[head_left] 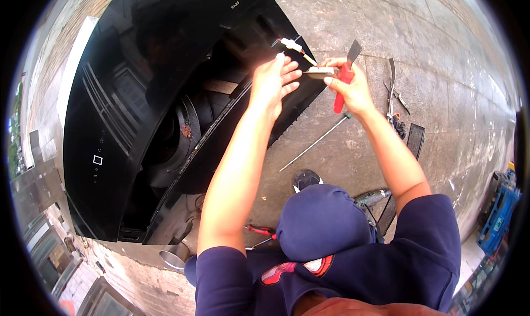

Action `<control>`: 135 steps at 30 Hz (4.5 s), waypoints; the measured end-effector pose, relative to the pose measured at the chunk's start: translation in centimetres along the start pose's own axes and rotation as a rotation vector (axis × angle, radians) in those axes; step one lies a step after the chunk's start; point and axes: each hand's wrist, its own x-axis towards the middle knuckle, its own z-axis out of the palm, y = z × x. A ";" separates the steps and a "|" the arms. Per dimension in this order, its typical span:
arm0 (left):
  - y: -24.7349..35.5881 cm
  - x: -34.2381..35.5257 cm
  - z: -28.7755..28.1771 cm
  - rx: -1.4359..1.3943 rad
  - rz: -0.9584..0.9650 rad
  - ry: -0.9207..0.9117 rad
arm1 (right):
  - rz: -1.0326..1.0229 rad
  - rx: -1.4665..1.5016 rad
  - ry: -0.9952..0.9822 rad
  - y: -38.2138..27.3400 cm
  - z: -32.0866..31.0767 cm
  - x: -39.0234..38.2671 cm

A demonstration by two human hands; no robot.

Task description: The person scrapes adhesive residue from the surface of a black range hood using a red scraper, then uses a cordless drill to remove screws from the hood's frame. The person detaches and lifts the front panel of the range hood, exposing internal components.

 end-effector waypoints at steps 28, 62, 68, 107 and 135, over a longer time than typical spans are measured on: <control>-0.9 1.6 0.5 -0.061 0.075 0.002 | 0.086 -0.878 -0.095 -3.1 7.3 10.4; -46.8 -81.6 -42.4 0.746 -0.752 1.671 | 0.389 -0.783 -1.614 -2.9 42.6 -19.1; -63.5 -84.8 -38.2 0.593 -1.147 1.444 | 0.220 -1.109 -1.902 3.2 48.0 -27.4; -22.1 -55.2 -41.6 1.292 0.872 0.720 | 0.433 -1.603 -1.602 1.0 42.7 -17.4; -11.6 -34.4 -28.0 1.717 0.312 -0.103 | 1.396 -1.021 0.537 10.7 -16.4 -40.5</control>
